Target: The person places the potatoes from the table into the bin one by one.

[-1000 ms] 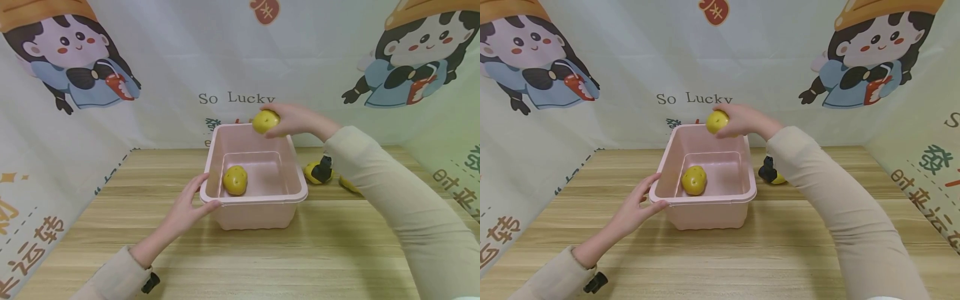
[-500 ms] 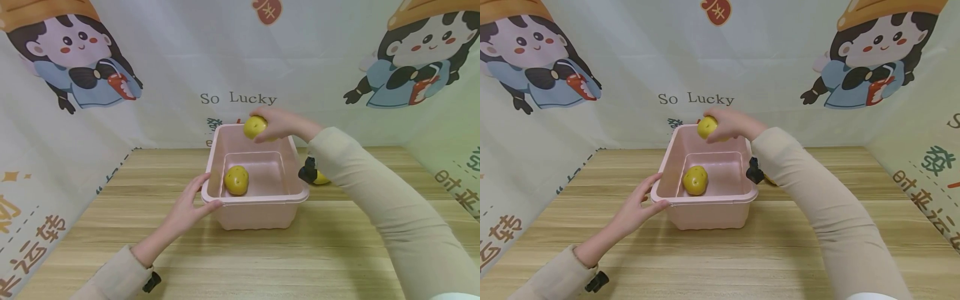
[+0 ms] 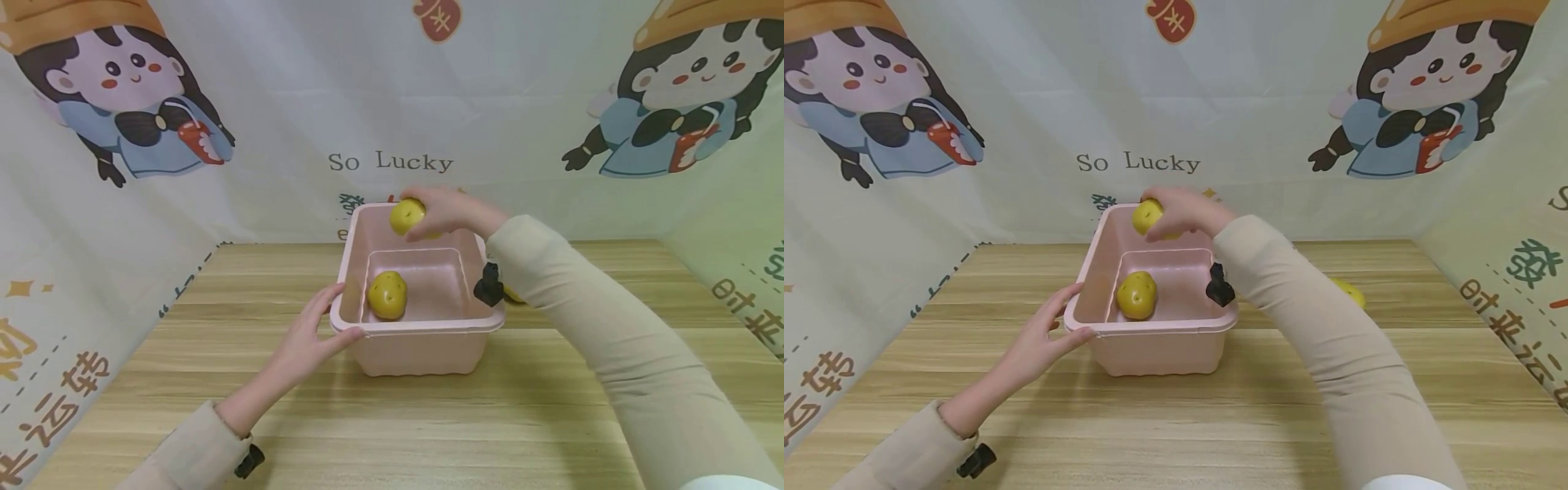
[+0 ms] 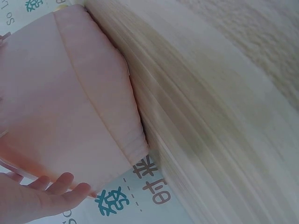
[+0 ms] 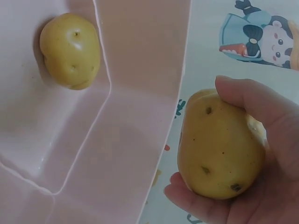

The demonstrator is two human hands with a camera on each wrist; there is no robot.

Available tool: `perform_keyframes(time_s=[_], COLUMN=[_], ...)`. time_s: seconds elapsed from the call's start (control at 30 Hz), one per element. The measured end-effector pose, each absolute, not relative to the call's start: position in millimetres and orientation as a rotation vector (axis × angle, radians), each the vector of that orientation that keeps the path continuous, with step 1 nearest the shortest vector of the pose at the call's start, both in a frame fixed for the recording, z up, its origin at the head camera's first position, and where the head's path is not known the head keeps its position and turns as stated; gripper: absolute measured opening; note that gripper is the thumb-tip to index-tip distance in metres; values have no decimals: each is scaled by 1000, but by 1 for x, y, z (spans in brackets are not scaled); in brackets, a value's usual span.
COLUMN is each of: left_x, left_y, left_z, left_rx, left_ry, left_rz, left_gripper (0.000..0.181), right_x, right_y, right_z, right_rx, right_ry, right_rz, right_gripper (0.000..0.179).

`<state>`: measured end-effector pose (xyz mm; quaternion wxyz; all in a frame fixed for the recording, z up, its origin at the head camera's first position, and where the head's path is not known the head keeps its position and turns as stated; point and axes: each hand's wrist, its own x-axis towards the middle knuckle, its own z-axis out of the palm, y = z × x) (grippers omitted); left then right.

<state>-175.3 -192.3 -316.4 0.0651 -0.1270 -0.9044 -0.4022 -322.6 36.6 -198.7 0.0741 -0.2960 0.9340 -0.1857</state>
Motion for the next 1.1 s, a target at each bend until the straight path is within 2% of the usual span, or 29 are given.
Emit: perform_keyframes(time_s=[0.2, 0.7, 1.1], left_x=[-175, -176, -175], left_y=[-192, -192, -192], left_z=[-317, -317, -317], left_rx=[-390, -378, -364], left_ry=[-2725, -2725, -2731], left_rz=[-1224, -1225, -1221], left_gripper=[75, 76, 76], right_x=[-323, -318, -320], right_y=[32, 28, 28], right_z=[-203, -211, -214], right_rx=[-868, -740, -767], right_ry=[2796, 2750, 2734], right_rz=[-604, -521, -471], right_gripper=[69, 77, 75])
